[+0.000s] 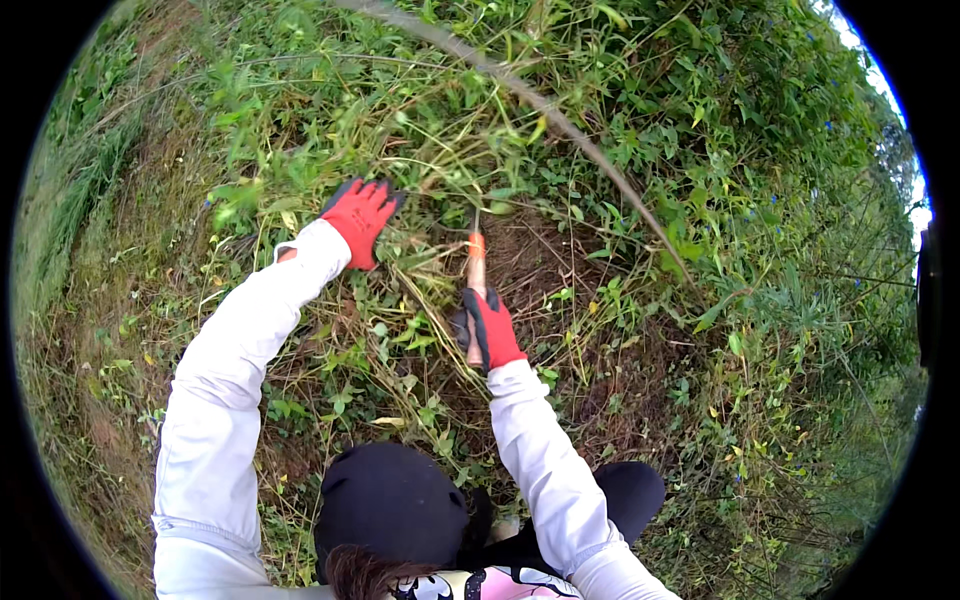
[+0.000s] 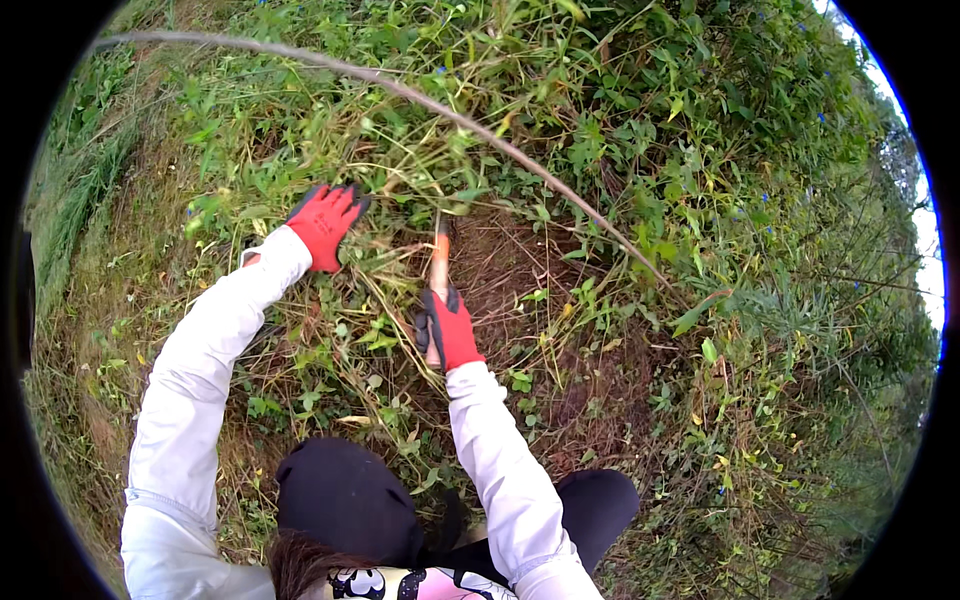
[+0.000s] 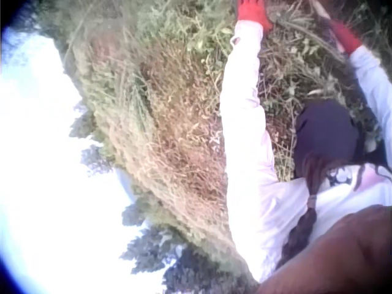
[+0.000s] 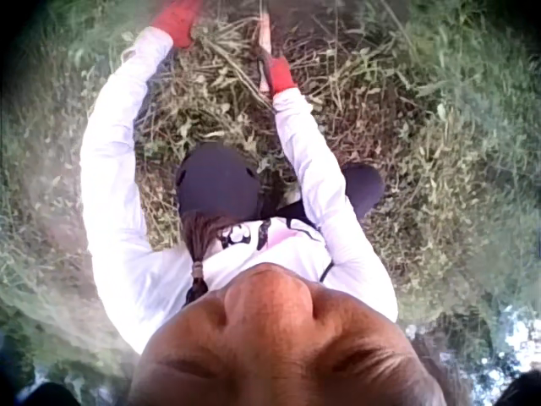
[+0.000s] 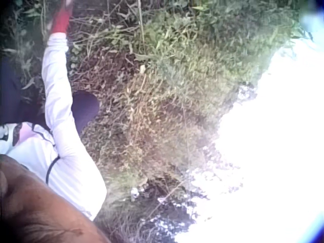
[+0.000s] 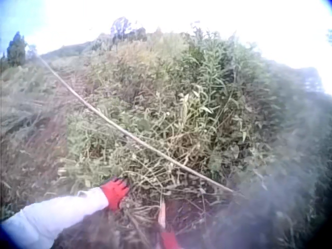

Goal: The person uses a sickle to cut and clear weeds and vines from a grassy area. They gather the cut vegetation into piles and occasionally pull larger clumps by hand.

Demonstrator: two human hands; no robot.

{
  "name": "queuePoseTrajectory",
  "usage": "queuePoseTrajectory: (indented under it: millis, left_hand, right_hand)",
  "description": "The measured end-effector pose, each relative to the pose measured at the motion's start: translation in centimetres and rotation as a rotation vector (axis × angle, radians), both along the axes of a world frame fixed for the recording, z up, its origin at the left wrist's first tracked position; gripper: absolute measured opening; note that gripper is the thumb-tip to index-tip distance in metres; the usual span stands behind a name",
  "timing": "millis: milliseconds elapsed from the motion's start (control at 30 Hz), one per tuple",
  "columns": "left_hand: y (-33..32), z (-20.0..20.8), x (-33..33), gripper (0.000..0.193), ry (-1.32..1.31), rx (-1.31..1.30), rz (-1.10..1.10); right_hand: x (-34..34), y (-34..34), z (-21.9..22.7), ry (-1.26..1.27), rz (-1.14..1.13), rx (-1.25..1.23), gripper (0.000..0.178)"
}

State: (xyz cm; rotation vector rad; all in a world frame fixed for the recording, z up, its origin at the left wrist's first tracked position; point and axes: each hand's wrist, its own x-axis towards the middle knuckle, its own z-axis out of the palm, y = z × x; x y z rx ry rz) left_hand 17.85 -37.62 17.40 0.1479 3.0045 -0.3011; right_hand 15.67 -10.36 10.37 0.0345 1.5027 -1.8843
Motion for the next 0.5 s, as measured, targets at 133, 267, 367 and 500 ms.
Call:
queuePoseTrajectory:
  millis: [133,267,367,500]
  left_hand:
    - [-3.5,-1.4,1.0,0.099,-0.068,0.046,0.199]
    - [-4.4,-3.0,2.1,0.084,-0.066,0.080,0.266]
    - [-3.3,-4.1,2.1,0.077,0.102,0.131,0.203]
    - [-3.8,-5.8,4.7,0.075,0.260,0.172,0.183]
  right_hand:
    - [2.7,3.7,-0.8,0.020,-0.197,0.095,0.018]
    - [0.8,5.0,-2.5,0.145,-0.123,0.096,0.017]
    - [-5.1,4.7,-4.9,0.308,0.092,0.325,0.028]
    - [-4.3,3.2,-5.8,0.534,0.234,0.616,0.061]
